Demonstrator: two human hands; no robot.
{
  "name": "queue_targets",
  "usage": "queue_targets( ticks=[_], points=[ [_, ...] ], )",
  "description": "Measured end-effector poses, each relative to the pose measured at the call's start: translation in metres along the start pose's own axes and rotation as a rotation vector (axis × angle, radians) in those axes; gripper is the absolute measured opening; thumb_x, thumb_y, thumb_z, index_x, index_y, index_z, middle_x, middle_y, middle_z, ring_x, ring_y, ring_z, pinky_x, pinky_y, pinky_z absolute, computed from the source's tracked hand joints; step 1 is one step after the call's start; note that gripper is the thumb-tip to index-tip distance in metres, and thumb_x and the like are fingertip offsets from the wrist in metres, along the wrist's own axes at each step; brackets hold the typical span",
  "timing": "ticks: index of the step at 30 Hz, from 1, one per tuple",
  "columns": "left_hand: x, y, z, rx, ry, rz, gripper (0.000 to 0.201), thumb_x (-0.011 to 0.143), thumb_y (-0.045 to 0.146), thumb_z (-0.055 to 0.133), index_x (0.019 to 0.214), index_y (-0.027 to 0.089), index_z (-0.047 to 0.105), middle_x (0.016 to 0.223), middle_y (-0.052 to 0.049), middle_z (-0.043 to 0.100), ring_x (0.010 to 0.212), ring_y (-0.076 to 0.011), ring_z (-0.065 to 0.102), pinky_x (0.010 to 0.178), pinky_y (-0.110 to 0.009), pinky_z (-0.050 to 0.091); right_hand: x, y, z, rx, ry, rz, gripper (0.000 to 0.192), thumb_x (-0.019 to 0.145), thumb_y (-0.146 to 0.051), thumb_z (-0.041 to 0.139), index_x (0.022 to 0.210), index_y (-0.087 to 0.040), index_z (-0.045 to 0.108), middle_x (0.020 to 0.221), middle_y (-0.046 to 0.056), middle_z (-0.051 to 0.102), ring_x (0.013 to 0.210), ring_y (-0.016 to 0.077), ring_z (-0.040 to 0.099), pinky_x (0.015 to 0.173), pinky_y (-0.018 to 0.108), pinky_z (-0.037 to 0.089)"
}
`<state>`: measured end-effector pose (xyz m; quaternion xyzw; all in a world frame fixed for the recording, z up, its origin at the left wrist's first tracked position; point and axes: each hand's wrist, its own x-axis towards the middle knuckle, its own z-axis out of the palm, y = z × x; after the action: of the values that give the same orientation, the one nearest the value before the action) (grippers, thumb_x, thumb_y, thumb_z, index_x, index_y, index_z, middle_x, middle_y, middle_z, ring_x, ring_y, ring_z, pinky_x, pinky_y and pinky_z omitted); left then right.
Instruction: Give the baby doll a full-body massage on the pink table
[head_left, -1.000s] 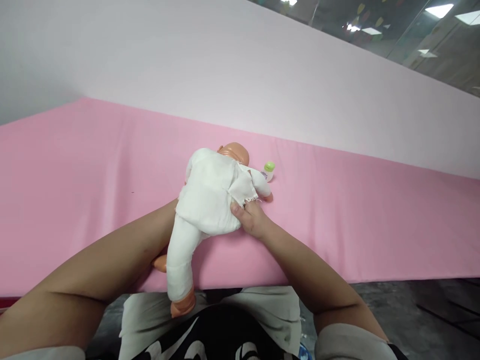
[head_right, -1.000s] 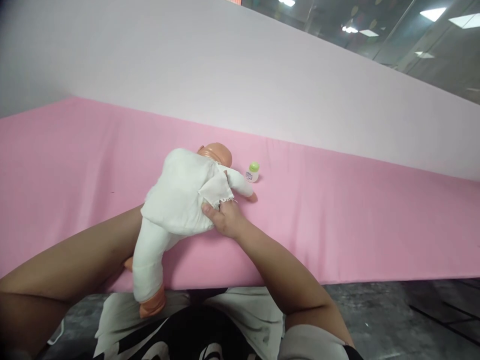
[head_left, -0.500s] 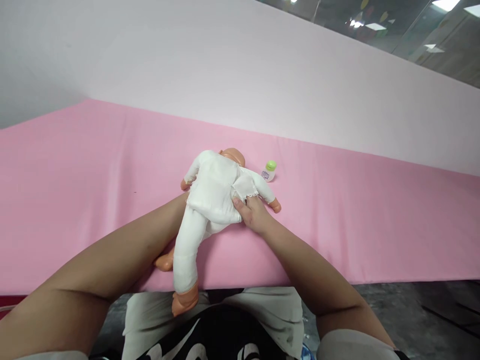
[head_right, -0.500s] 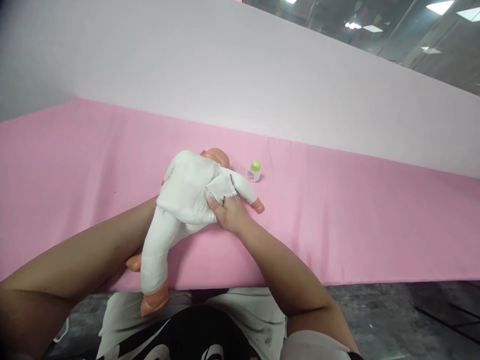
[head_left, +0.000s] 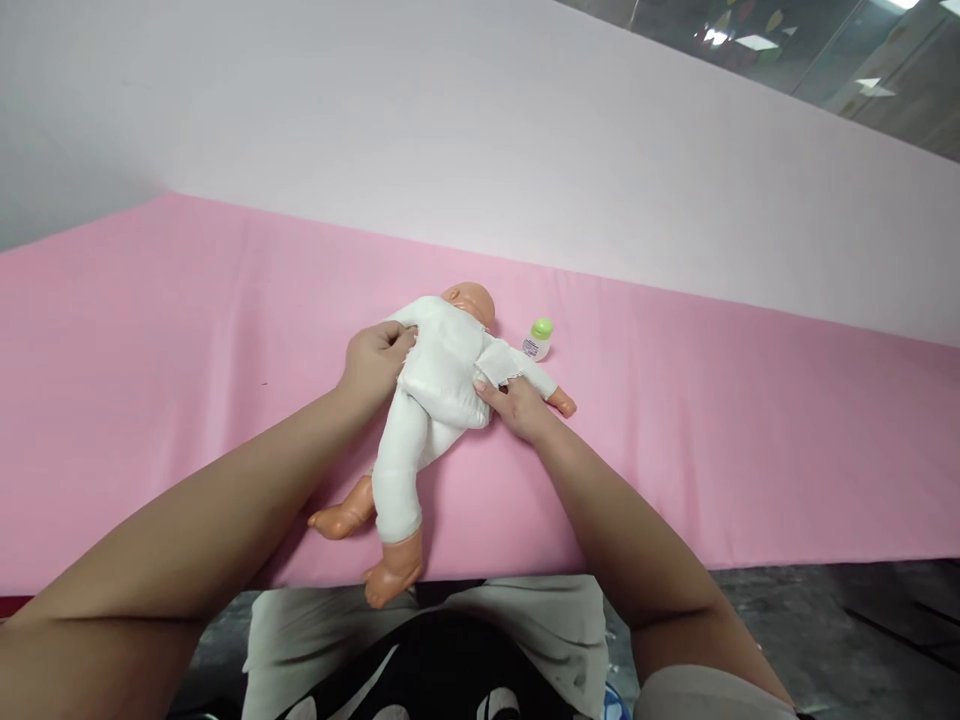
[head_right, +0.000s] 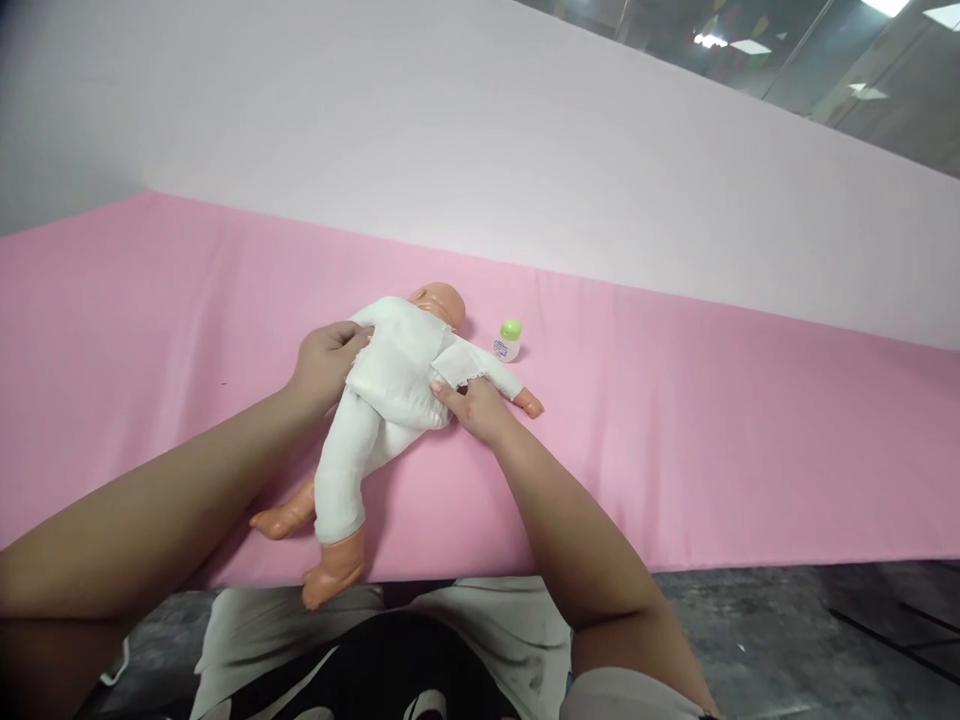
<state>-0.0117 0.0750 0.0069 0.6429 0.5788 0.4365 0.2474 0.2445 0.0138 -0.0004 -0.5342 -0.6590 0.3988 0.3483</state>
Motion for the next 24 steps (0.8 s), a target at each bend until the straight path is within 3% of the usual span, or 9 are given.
queue_targets(
  ticks=[3,7,11,13,15,17,20,22,24],
  points=[
    [-0.008,0.010,-0.011,-0.043,0.030,0.163,0.036,0.097,0.050,0.053,0.113,0.023,0.070,0.108,-0.006,0.074,0.096,-0.0233,0.069,0.084,-0.037,0.059,0.003,0.004,0.001,0.018,0.020,-0.019,0.060,0.095,-0.069,0.069,0.132,-0.021,0.075,0.130,0.011,0.078,0.131,0.0343,0.068,0.119,0.052,0.048],
    [-0.016,0.021,-0.016,0.119,-0.194,0.490,0.055,0.091,0.058,0.057,0.133,0.025,0.070,0.147,-0.009,0.063,0.136,-0.0318,0.059,0.118,-0.047,0.049,0.006,0.007,0.000,0.009,0.051,-0.049,0.057,0.096,-0.066,0.070,0.131,-0.021,0.074,0.125,0.011,0.080,0.121,0.0326,0.073,0.109,0.047,0.055],
    [-0.018,0.018,-0.004,0.304,-0.175,0.511,0.050,0.100,0.054,0.049,0.132,0.024,0.074,0.152,-0.009,0.062,0.143,-0.0314,0.056,0.125,-0.051,0.043,0.005,0.002,-0.004,-0.244,0.151,0.099,0.053,0.096,-0.069,0.064,0.105,-0.018,0.075,0.102,0.013,0.081,0.095,0.0321,0.075,0.089,0.045,0.058],
    [-0.017,0.013,0.004,0.361,-0.164,0.471,0.051,0.104,0.050,0.044,0.135,0.022,0.074,0.153,-0.011,0.063,0.145,-0.0317,0.057,0.125,-0.052,0.044,0.002,-0.002,-0.004,-0.377,0.205,0.112,0.052,0.098,-0.069,0.061,0.102,-0.018,0.072,0.097,0.013,0.078,0.090,0.0322,0.073,0.086,0.047,0.057],
    [-0.017,0.009,0.010,0.424,-0.196,0.414,0.055,0.107,0.048,0.039,0.141,0.019,0.071,0.157,-0.012,0.061,0.150,-0.0334,0.054,0.125,-0.054,0.044,-0.002,-0.006,0.001,-0.446,0.228,0.051,0.051,0.100,-0.065,0.057,0.113,-0.018,0.069,0.109,0.015,0.077,0.101,0.0348,0.073,0.091,0.050,0.057],
    [-0.017,0.004,0.014,0.448,-0.261,0.365,0.060,0.109,0.048,0.034,0.149,0.017,0.065,0.163,-0.014,0.056,0.155,-0.0347,0.048,0.126,-0.056,0.042,-0.006,-0.009,0.009,-0.472,0.221,-0.008,0.059,0.100,-0.064,0.058,0.135,-0.016,0.062,0.137,0.020,0.069,0.126,0.0395,0.066,0.104,0.055,0.054],
    [-0.015,-0.002,0.017,0.371,-0.381,0.308,0.073,0.107,0.061,0.039,0.161,0.015,0.052,0.170,-0.016,0.047,0.161,-0.0362,0.038,0.130,-0.056,0.037,-0.010,-0.010,0.021,-0.481,0.178,0.004,0.091,0.094,-0.069,0.066,0.162,-0.015,0.039,0.173,0.026,0.033,0.159,0.0450,0.037,0.122,0.061,0.041],
    [-0.013,-0.006,0.016,0.290,-0.457,0.310,0.087,0.100,0.073,0.049,0.166,0.017,0.045,0.172,-0.016,0.043,0.163,-0.0395,0.034,0.131,-0.057,0.034,-0.011,-0.010,0.025,-0.473,0.139,0.053,0.105,0.091,-0.073,0.069,0.168,-0.014,0.030,0.179,0.026,0.016,0.166,0.0468,0.022,0.127,0.064,0.034],
    [-0.009,-0.008,0.015,0.229,-0.520,0.350,0.096,0.094,0.079,0.058,0.168,0.021,0.042,0.173,-0.016,0.042,0.163,-0.0428,0.032,0.131,-0.059,0.033,-0.011,-0.010,0.026,-0.466,0.112,0.091,0.110,0.090,-0.076,0.068,0.170,-0.014,0.026,0.181,0.027,0.009,0.167,0.0479,0.017,0.130,0.065,0.030]
  ],
)
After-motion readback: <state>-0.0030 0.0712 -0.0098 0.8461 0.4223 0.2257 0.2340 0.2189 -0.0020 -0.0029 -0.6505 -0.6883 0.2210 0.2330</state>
